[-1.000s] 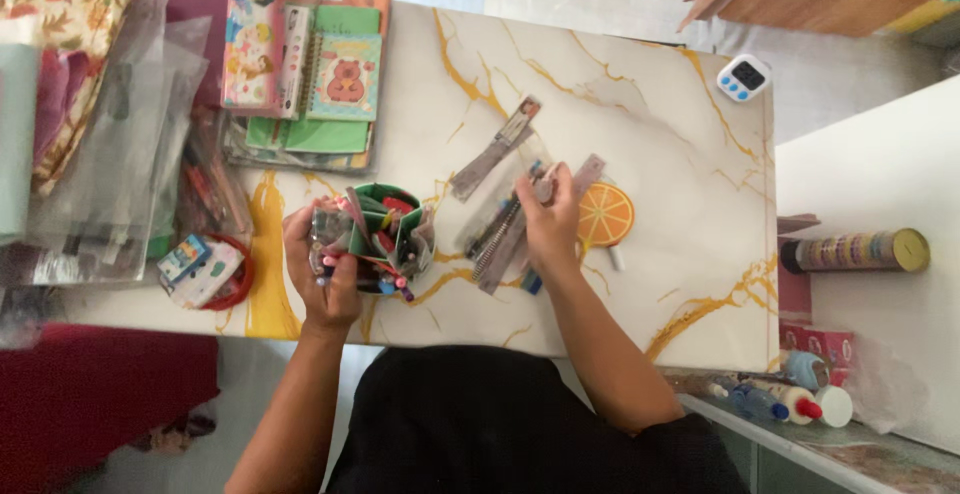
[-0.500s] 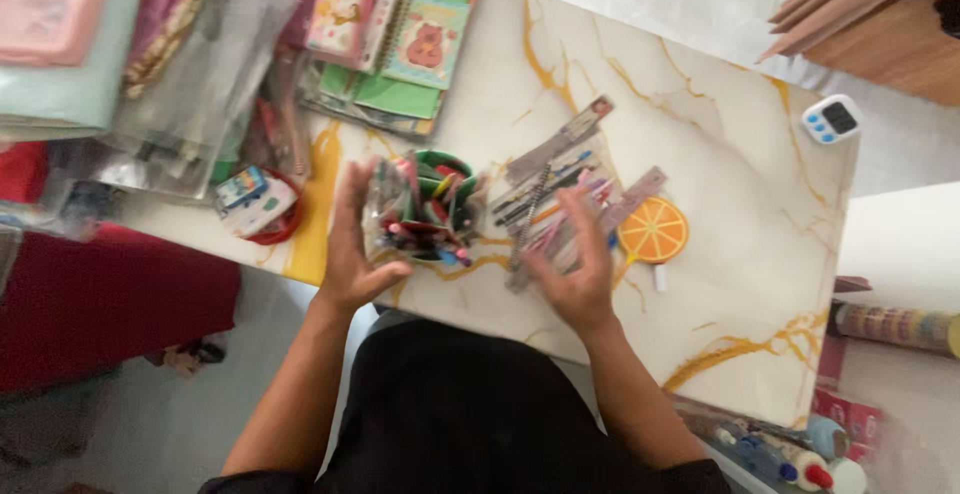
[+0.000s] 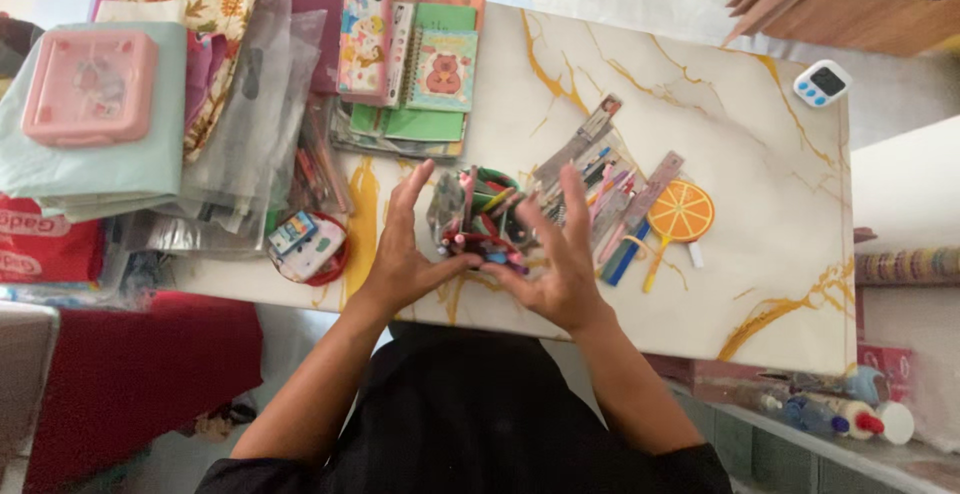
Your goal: The person organizes stationery items on a table and places them into a nearby cabinet. They handle small notebooks, plastic containers, and a pen holder, moving them from the table surface into the cabinet shelves. The person also sorts pens and markers from a holder onto the table.
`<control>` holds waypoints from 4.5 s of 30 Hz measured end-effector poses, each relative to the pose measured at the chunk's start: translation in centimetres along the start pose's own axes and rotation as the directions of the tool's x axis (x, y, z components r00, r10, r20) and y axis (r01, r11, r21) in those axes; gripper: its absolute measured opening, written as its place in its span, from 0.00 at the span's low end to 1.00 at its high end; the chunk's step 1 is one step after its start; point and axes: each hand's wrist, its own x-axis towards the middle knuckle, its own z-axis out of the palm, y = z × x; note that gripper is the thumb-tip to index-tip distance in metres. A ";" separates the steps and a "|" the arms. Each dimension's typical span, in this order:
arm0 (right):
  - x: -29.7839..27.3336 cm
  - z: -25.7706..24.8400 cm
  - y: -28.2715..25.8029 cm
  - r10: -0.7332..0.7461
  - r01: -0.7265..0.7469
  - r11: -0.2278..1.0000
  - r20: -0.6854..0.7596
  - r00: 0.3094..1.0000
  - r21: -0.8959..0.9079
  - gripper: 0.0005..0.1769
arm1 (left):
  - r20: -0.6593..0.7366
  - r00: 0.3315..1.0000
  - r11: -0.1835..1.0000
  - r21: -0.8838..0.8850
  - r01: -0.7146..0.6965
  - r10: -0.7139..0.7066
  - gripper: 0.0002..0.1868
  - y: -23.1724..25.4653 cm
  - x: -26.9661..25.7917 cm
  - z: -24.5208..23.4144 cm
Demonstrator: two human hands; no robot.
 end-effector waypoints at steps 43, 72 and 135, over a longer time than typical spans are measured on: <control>-1.4 2.2 -4.4 0.316 -0.320 0.947 -0.113 0.942 -0.028 0.43 | -0.108 0.991 0.996 -0.007 -0.084 0.082 0.52 0.7 -1.6 -0.8; 1.2 -0.2 -0.1 0.173 -0.261 0.852 0.226 0.959 0.454 0.17 | 0.160 0.987 0.986 -0.168 0.001 0.027 0.43 -0.9 -0.2 0.1; -2.9 1.5 17.1 0.432 -0.598 0.777 -0.524 0.734 -0.197 0.37 | 0.093 0.993 0.985 -0.153 0.084 -0.070 0.35 -0.4 -0.7 0.2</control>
